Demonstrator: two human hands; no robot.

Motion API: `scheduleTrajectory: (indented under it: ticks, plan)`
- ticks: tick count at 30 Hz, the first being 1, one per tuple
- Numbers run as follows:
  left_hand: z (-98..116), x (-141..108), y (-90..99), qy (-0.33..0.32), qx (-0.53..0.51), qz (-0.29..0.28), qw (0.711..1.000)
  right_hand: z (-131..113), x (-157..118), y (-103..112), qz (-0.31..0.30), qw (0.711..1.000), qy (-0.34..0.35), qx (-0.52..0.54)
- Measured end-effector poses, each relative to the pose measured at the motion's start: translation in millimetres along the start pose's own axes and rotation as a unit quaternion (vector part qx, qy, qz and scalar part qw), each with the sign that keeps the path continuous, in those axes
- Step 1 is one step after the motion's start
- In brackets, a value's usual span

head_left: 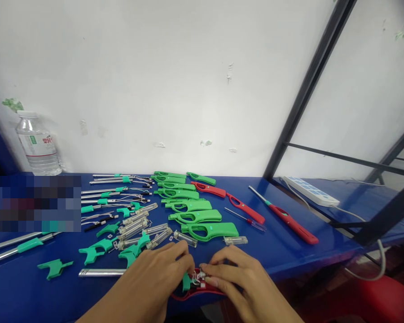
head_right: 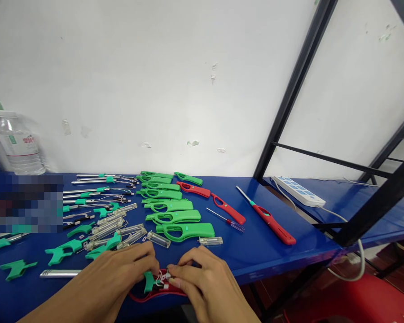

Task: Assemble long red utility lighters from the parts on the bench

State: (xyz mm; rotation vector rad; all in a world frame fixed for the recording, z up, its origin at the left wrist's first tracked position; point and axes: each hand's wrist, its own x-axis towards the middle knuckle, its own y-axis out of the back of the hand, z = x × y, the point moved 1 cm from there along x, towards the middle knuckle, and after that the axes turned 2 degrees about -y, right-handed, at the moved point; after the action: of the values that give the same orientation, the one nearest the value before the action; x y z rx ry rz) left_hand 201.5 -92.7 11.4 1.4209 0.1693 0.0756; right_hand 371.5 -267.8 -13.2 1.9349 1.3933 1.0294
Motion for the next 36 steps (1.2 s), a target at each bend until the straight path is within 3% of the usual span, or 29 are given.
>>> scheduleTrajectory:
  ticks: [18, 24, 30, 36]
  plan:
    - [-0.2, -3.1, -3.8, -0.002, -0.024, 0.004, 1.000, 1.6, 1.2, -1.5, 0.016, 1.000, 0.010, 0.006]
    - [12.8, -10.8, 10.6, -0.013, -0.029, 0.058, 0.998, 4.0, 0.4, -1.9, 0.008, 1.000, 0.003, 0.009]
    - [18.2, -3.8, 20.0, 0.018, -0.054, -0.045, 0.997, 5.8, -1.2, -3.5, 0.015, 1.000, 0.008, -0.004]
    - [17.5, -6.1, 18.0, 0.007, -0.075, -0.034, 0.997, 5.0, -1.5, -5.2, 0.016, 1.000, 0.005, -0.009]
